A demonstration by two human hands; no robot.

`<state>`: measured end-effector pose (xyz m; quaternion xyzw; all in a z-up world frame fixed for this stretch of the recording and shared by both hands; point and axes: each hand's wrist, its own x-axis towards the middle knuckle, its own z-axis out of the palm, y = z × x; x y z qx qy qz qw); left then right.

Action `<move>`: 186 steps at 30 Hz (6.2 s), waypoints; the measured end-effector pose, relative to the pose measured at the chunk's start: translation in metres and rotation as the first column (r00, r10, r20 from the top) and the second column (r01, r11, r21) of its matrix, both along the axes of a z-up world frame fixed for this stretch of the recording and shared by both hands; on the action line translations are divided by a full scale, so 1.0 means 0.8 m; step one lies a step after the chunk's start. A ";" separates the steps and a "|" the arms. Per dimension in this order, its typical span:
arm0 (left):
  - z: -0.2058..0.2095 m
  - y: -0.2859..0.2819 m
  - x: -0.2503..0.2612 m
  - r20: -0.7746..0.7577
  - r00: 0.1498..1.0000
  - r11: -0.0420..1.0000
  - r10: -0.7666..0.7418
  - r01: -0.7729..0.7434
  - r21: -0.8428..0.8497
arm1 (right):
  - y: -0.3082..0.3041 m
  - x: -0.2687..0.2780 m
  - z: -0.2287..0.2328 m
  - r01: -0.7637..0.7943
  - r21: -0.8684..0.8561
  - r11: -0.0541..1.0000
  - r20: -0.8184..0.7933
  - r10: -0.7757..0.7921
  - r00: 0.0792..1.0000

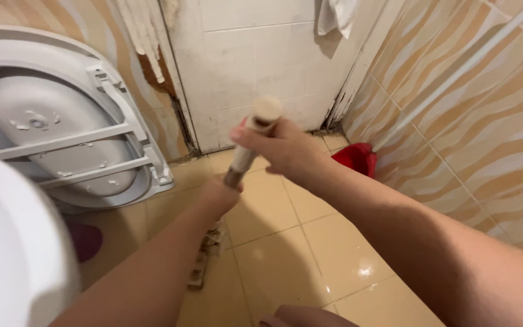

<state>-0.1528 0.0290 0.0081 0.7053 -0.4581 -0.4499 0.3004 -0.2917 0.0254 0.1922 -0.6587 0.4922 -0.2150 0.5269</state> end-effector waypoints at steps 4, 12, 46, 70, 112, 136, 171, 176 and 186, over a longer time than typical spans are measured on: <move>-0.010 0.012 -0.028 0.175 0.985 0.999 -0.009 0.015 -0.031 | -0.014 -0.057 0.036 -0.011 0.321 0.947 0.013 0.007 1.000; -0.015 0.001 -0.111 0.178 0.983 0.994 0.050 -0.065 0.082 | -0.052 -0.119 0.045 -0.264 0.211 0.941 -0.262 0.315 0.912; -0.002 -0.161 -0.270 -0.742 -0.617 0.157 0.261 -0.732 0.663 | -0.238 -0.109 0.019 -0.816 0.538 0.213 -0.732 0.598 -0.326; 0.031 -0.249 -0.366 -0.460 -0.280 0.161 0.843 -0.684 0.712 | -0.322 -0.282 -0.055 -0.936 0.345 0.064 -0.791 0.556 -0.253; -0.075 -0.151 -0.074 -0.251 -0.022 0.081 0.968 -0.916 0.392 | -0.244 0.059 -0.119 -0.931 0.364 0.020 -0.778 0.556 -0.293; -0.093 -0.161 -0.113 -0.039 0.492 0.491 0.870 -0.853 0.176 | -0.276 0.026 -0.053 -0.882 0.451 0.138 -0.765 0.568 -0.303; -0.007 -0.382 -0.258 0.301 0.742 0.691 0.599 -0.669 0.274 | -0.456 -0.141 0.001 -0.874 0.423 0.241 -0.849 0.443 -0.288; 0.037 -0.365 -0.270 0.283 0.681 0.633 0.675 -0.732 0.252 | -0.443 -0.148 0.022 -0.885 0.356 0.302 -0.831 0.536 -0.151; 0.065 -0.302 -0.267 0.464 0.739 0.791 0.488 -0.600 0.124 | -0.401 -0.149 0.040 -0.943 0.322 0.079 -0.855 0.453 -0.254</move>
